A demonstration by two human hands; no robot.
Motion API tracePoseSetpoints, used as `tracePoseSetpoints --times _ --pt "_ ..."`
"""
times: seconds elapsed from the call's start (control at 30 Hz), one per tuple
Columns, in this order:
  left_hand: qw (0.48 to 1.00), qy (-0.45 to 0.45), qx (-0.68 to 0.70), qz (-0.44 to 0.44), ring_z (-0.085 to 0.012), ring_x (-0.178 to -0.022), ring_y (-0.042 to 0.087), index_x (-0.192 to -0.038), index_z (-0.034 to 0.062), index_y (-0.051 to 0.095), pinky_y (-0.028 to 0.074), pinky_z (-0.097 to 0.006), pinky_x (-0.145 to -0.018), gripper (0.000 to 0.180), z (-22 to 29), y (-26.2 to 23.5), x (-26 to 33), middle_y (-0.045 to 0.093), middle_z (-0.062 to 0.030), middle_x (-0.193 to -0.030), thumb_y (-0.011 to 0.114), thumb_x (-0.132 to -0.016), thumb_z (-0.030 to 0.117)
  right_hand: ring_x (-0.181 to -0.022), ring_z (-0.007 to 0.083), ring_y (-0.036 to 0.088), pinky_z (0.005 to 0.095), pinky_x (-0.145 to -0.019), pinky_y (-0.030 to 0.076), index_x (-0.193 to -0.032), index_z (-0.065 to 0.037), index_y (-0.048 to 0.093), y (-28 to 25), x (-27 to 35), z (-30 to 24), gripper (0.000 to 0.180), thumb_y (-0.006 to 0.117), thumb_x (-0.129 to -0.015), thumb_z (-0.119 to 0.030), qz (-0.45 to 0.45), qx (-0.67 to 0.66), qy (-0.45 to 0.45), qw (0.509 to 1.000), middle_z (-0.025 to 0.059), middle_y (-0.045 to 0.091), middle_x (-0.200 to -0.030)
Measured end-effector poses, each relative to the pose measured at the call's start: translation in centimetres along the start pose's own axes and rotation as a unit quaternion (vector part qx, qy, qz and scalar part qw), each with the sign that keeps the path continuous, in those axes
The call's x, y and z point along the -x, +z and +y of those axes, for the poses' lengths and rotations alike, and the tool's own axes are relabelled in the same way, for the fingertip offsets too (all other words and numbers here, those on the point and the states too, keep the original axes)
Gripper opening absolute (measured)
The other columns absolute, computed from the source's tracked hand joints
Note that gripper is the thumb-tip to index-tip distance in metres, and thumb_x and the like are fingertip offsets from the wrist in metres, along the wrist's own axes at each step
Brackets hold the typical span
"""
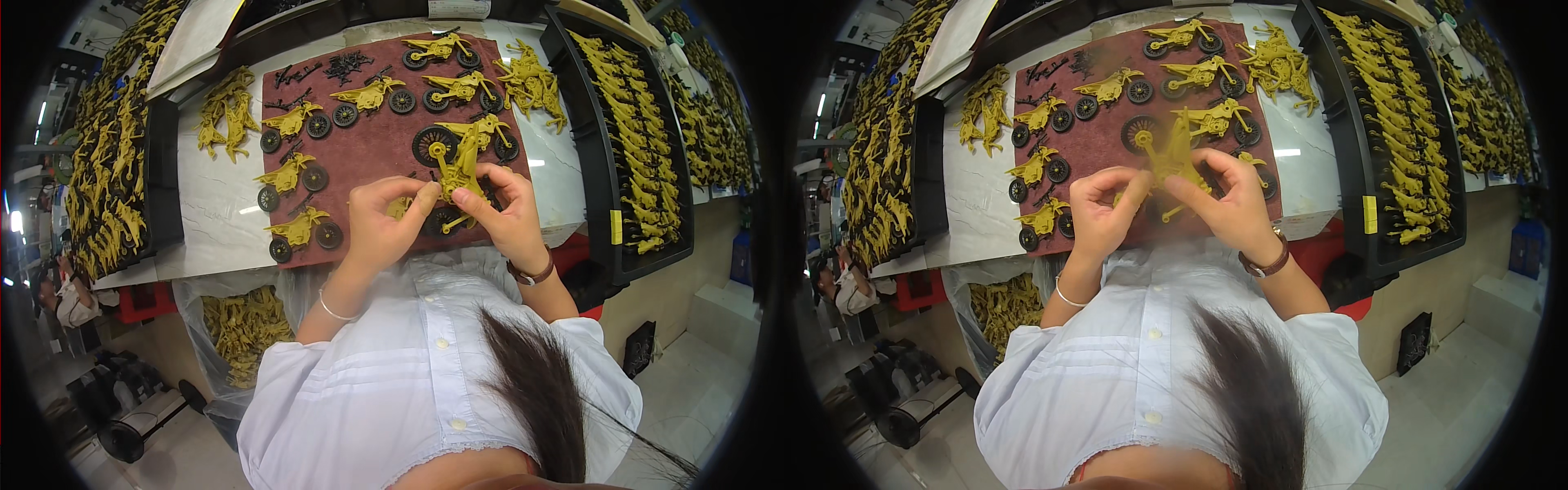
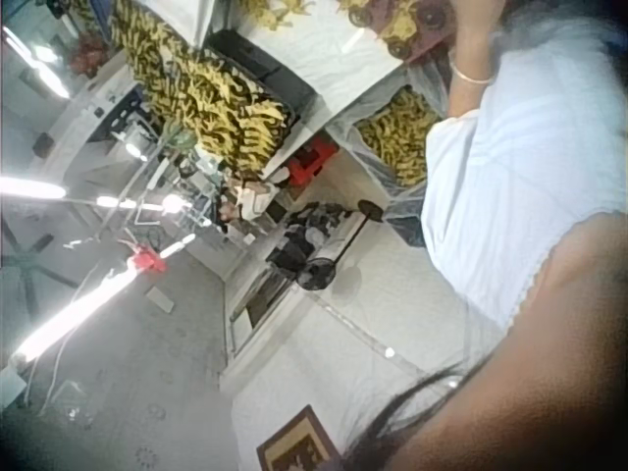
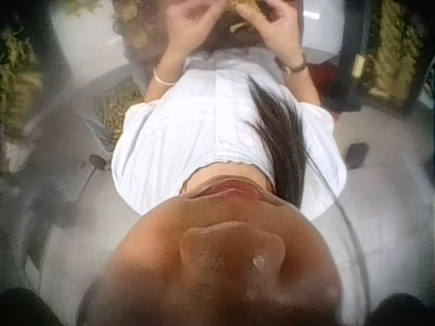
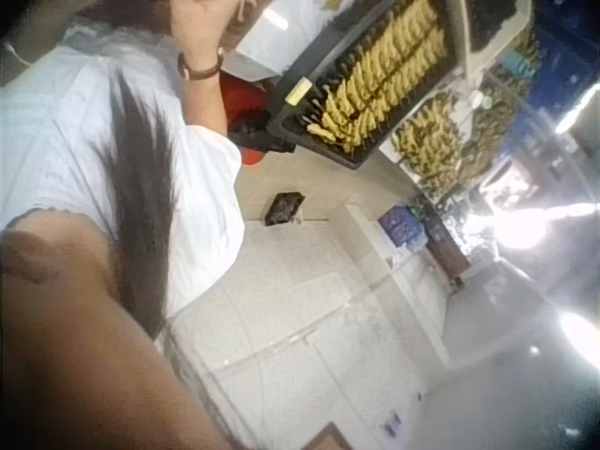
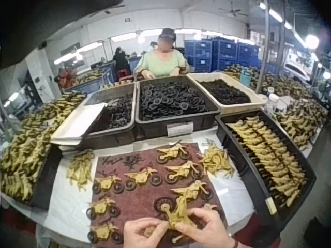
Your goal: The person attaches black toy wheels to the frames of small yellow toy motorcycles by hand, taking the wheels from a parts bin and securing them to the frames at an assembly station.
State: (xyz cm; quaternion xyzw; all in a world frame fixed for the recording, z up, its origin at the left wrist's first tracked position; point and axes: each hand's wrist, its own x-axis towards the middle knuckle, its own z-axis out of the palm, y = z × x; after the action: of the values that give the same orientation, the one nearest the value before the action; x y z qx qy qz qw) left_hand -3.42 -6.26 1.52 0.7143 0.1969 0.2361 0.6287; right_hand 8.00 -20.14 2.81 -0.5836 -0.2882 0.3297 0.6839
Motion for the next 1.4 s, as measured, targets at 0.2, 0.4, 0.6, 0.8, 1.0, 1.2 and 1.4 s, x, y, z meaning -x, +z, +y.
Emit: tracePoseSetpoints --times 0.2,0.4,0.6,0.8,1.0,1.2,1.4 --pt "0.999 0.025 0.023 -0.002 -0.0162 -0.066 0.065 -0.082 -0.0031 0.069 0.048 -0.027 -0.06 0.01 0.5 0.1 0.1 0.069 -0.0122 -0.075 0.072 -0.078 0.006 -0.086 0.0067 0.06 0.022 -0.076 0.048 -0.104 0.002 0.062 0.3 0.2 -0.2 0.022 0.068 -0.085 -0.008 0.018 0.011 -0.013 1.0 0.0036 0.066 -0.096" --pt "0.995 0.101 -0.005 -0.025 -0.0179 -0.067 0.065 -0.082 -0.0032 0.069 0.049 -0.027 -0.061 0.011 0.0 -0.1 0.0 0.069 -0.0135 -0.077 0.074 -0.074 0.003 -0.085 0.0074 0.06 0.0222 -0.074 0.049 -0.104 0.002 0.061 0.3 0.4 -0.2 0.022 0.067 -0.085 -0.007 0.012 0.009 -0.04 0.999 0.0039 0.065 -0.096" --pt "0.989 0.064 0.084 -0.105 -0.0119 -0.086 0.061 -0.097 -0.0065 0.065 0.048 -0.023 -0.074 0.02 -1.2 -0.6 -0.2 0.067 -0.0102 -0.095 0.069 -0.078 -0.006 -0.085 0.0096 0.059 0.0243 -0.075 0.048 -0.102 0.003 0.062 -0.3 0.1 0.5 0.022 0.069 -0.082 -0.006 0.01 0.071 -0.081 0.994 0.0048 0.064 -0.093" --pt "0.983 0.042 0.147 -0.099 -0.0147 -0.095 0.061 -0.116 -0.0062 0.057 0.051 -0.028 -0.085 0.044 1.9 -0.7 -1.7 0.064 -0.0111 -0.107 0.073 -0.075 -0.002 -0.081 0.0142 0.059 0.0256 -0.072 0.046 -0.098 0.001 0.064 -0.4 0.1 -0.1 0.024 0.072 -0.078 -0.008 -0.014 0.247 -0.161 0.955 0.0087 0.064 -0.09" --pt "0.979 0.025 0.176 -0.104 -0.0173 -0.1 0.062 -0.114 -0.0043 0.057 0.052 -0.03 -0.085 0.039 1.3 -0.9 -2.4 0.064 -0.0126 -0.107 0.071 -0.078 -0.004 -0.086 0.0118 0.062 0.0263 -0.074 0.05 -0.106 0.004 0.061 0.5 0.4 -0.5 0.032 0.073 -0.078 -0.005 0.053 0.102 -0.109 0.987 0.0063 0.066 -0.095" --pt "0.956 -0.024 0.293 -0.025 -0.0187 -0.097 0.064 -0.109 -0.0034 0.055 0.054 -0.032 -0.086 0.029 0.0 -0.6 -2.2 0.063 -0.0183 -0.109 0.066 -0.082 -0.004 -0.078 0.0088 0.063 0.0208 -0.068 0.05 -0.109 0.005 0.06 -1.0 0.7 1.3 0.033 0.072 -0.08 -0.004 0.053 0.074 -0.055 0.994 0.0055 0.067 -0.092" --pt "0.959 -0.022 0.278 -0.055 -0.0183 -0.096 0.064 -0.108 -0.0022 0.053 0.054 -0.032 -0.085 0.027 -0.5 -1.0 -2.2 0.063 -0.0197 -0.11 0.065 -0.083 -0.004 -0.073 0.0079 0.063 0.0216 -0.065 0.05 -0.105 0.005 0.063 -2.4 0.2 1.8 0.029 0.072 -0.08 -0.006 0.018 0.137 -0.07 0.988 0.0065 0.068 -0.085"
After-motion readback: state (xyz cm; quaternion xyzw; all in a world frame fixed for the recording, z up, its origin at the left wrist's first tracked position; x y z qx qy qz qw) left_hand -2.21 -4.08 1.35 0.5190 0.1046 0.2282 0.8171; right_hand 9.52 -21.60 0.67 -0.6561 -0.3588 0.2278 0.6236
